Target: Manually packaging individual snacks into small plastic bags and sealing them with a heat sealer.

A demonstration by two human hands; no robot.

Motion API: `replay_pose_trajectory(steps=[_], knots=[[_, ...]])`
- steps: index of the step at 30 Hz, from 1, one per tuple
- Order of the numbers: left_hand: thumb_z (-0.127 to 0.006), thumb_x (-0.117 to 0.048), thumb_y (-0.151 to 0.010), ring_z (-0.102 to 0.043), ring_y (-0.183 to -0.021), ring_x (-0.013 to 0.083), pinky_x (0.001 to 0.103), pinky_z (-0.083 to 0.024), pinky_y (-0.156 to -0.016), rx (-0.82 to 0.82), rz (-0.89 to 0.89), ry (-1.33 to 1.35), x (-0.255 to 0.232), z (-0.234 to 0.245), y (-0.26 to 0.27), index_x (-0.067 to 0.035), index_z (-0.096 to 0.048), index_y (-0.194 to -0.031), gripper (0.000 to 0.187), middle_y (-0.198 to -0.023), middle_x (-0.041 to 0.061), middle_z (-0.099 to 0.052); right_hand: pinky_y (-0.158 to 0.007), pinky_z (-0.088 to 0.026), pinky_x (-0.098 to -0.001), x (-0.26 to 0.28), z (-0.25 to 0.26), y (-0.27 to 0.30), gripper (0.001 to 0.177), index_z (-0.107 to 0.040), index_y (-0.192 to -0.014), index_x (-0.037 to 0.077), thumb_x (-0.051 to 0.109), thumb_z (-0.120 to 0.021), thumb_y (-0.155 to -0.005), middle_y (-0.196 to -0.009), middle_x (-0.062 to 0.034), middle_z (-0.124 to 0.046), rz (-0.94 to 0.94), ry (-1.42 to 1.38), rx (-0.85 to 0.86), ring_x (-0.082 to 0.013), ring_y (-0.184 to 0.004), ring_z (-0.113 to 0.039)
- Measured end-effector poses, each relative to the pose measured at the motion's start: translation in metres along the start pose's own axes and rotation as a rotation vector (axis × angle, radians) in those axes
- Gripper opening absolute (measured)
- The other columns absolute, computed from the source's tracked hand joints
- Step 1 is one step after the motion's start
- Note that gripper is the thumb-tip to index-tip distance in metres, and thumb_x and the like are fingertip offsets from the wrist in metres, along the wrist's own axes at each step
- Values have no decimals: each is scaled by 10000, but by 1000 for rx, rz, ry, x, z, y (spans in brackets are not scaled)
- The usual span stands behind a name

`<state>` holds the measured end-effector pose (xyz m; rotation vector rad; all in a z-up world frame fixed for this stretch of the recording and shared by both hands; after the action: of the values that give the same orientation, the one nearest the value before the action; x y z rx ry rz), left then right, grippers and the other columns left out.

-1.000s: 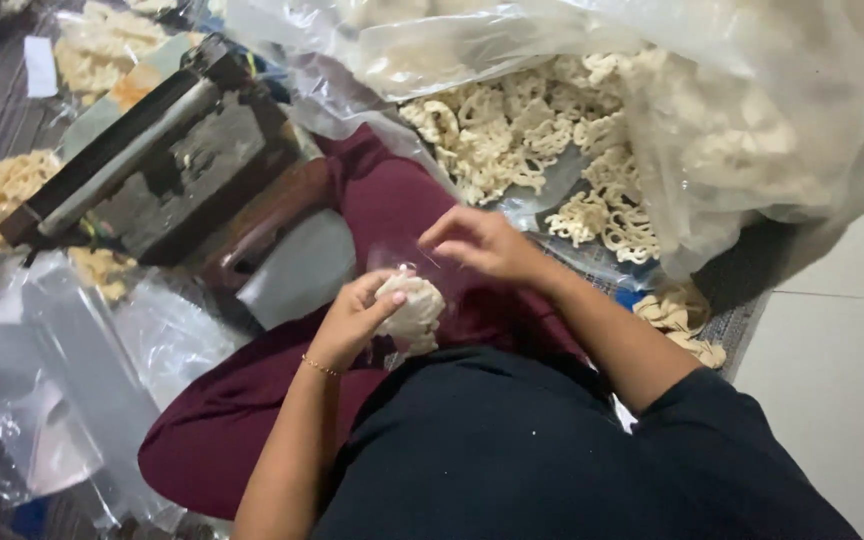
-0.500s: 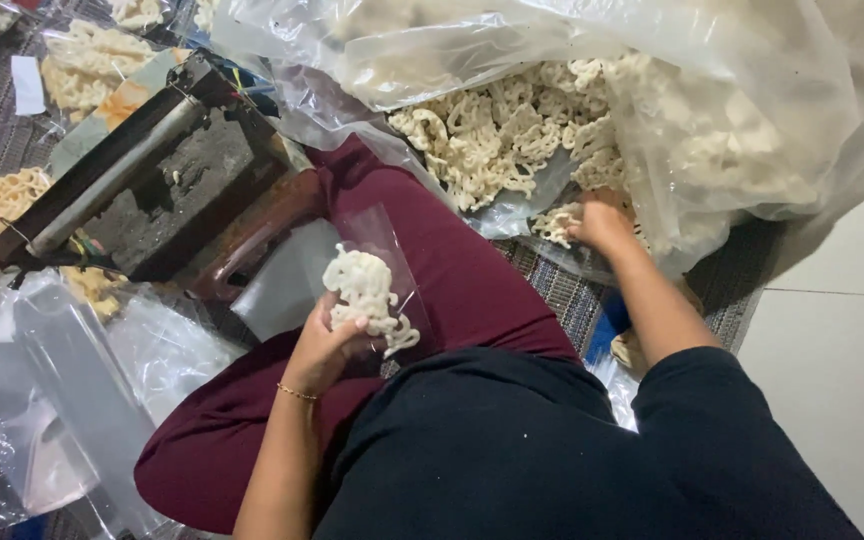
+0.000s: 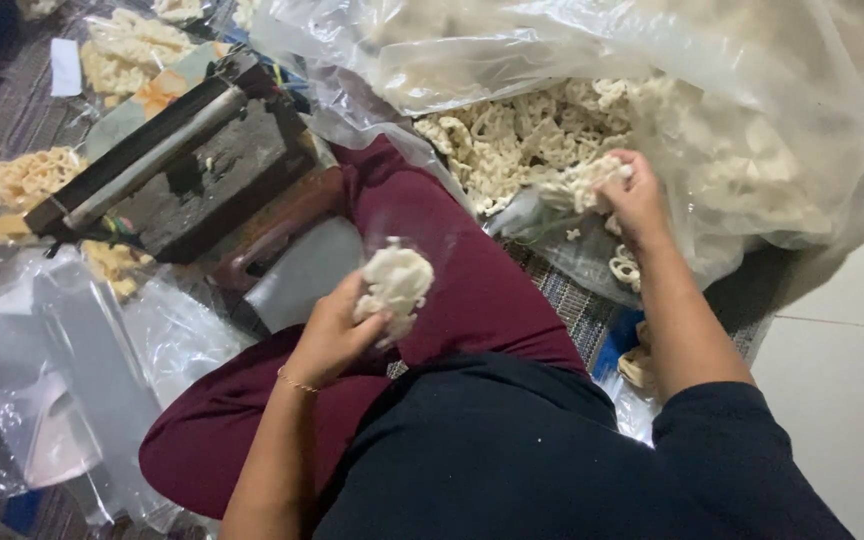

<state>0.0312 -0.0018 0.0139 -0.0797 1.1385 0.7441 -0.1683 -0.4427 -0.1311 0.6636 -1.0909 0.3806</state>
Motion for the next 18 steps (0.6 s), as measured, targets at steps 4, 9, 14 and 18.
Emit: replay_pose_trajectory(steps=[4, 9, 14, 18], knots=[[-746, -219, -836, -683, -1091, 455, 582, -543, -915, 29, 5, -106, -21, -6, -3, -274, -558, -1410, 606, -1111, 168, -764, -808, -566, -290, 92, -14, 21, 489, -510, -1378, 57, -4, -686, -926, -1054, -79, -616, 245, -74, 77, -154, -933, -617], [-726, -122, -856, -630, -1147, 508, 609, -486, -1023, 102, -63, -270, -36, -12, -15, -239, -492, -1452, 651, -1110, 274, -729, -713, -603, -304, 193, -44, 70, 573, -520, -1357, 83, -98, -680, -837, -1117, -135, -668, 267, -145, 454, -189, -928, -678], [-757, -148, -811, -669, -1123, 451, 551, -478, -1045, 86, -144, -26, -69, -12, -8, -195, -548, -1380, 608, -1100, 200, -762, -713, -604, -380, 254, -83, 111, 393, -605, -1207, 6, -97, -646, -829, -1096, -227, -708, 470, 133, 832, -276, -895, -692], [-872, -259, -711, -690, -1124, 404, 541, -537, -970, 23, -157, 269, -60, -27, -17, -166, -604, -1355, 704, -1100, 188, -767, -789, -640, -463, 281, -102, 133, 342, -579, -1182, -25, -98, -607, -849, -1189, -280, -683, 538, 182, 901, -393, -995, -717]])
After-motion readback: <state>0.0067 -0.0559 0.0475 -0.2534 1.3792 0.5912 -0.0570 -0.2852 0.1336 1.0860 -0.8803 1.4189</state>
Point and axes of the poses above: each hand's wrist, its own y-axis away from the middle knuckle, its own z-axis out of the back of the hand, x = y × z, the point moved 1 cm from there along -y, towards the middle knuckle
